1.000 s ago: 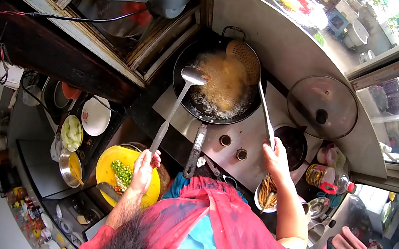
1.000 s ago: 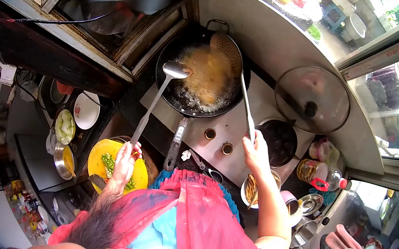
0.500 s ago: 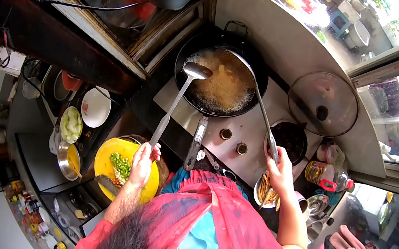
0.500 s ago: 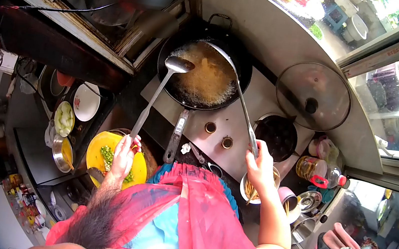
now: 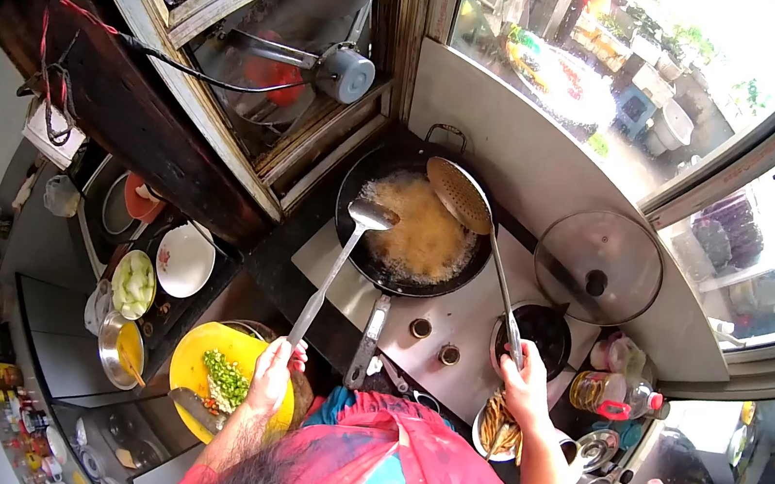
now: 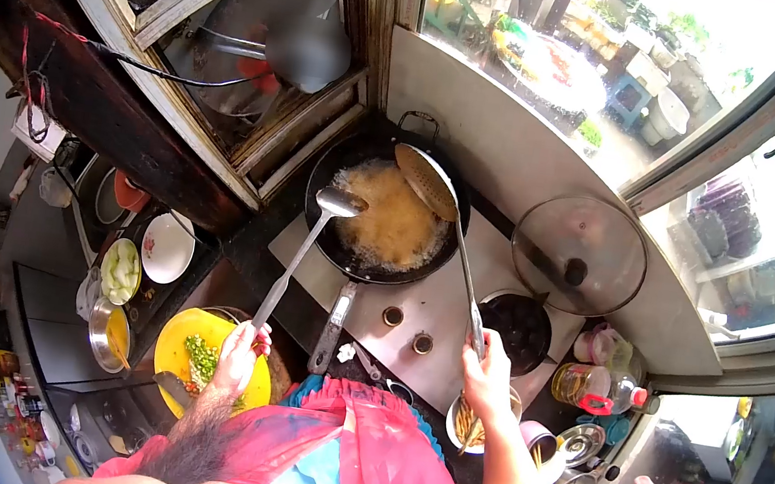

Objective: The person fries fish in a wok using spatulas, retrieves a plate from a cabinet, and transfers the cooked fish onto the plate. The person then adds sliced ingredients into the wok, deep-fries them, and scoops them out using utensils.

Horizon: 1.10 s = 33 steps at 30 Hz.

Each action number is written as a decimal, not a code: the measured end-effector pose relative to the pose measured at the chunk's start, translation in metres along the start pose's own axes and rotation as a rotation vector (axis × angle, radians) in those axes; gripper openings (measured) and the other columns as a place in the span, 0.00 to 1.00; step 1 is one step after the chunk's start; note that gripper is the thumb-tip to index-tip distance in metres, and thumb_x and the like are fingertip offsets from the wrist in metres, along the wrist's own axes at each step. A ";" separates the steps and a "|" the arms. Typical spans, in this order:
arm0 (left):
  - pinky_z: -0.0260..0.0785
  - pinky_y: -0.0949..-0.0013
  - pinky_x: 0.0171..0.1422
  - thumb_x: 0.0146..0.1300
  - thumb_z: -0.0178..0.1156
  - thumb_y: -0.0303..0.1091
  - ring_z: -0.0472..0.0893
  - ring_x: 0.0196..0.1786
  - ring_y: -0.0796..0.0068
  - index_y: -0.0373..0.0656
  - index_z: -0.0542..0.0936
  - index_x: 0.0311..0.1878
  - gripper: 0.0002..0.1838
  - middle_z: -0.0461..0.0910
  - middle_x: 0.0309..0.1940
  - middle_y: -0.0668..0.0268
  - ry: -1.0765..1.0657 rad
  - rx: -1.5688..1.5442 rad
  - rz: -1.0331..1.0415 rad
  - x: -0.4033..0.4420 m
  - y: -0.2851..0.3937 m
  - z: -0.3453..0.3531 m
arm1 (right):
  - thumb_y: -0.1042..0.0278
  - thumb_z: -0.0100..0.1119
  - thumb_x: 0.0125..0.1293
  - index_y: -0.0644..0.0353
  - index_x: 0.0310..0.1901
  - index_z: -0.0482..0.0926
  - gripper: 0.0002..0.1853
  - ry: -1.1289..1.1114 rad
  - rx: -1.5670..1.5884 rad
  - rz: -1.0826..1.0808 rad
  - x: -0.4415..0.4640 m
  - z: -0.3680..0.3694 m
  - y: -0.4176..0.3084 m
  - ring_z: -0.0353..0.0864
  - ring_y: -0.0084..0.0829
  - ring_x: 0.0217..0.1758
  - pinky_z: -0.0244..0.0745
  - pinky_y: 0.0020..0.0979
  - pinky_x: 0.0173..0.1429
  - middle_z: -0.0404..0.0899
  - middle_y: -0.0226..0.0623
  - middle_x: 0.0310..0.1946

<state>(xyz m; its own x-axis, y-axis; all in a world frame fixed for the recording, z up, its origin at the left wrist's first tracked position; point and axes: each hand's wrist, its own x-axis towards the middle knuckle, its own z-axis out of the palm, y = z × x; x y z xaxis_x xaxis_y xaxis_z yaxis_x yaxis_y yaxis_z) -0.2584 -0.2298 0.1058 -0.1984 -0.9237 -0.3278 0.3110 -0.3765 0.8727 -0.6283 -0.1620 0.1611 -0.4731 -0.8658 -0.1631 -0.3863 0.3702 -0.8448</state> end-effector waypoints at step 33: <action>0.66 0.77 0.42 0.71 0.42 0.36 0.72 0.37 0.81 0.39 0.73 0.40 0.12 0.73 0.36 0.69 -0.020 0.008 0.027 -0.002 0.003 0.005 | 0.72 0.49 0.64 0.57 0.42 0.65 0.07 -0.439 0.750 0.582 -0.008 0.042 -0.043 0.50 0.13 0.12 0.45 0.19 0.14 0.59 0.22 0.18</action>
<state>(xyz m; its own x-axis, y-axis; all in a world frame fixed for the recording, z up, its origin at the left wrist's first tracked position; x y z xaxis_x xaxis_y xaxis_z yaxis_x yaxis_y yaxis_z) -0.2614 -0.2293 0.1110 -0.2088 -0.9317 -0.2972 0.3085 -0.3511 0.8840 -0.5748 -0.1849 0.1772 -0.0418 -0.7227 -0.6899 0.4701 0.5951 -0.6518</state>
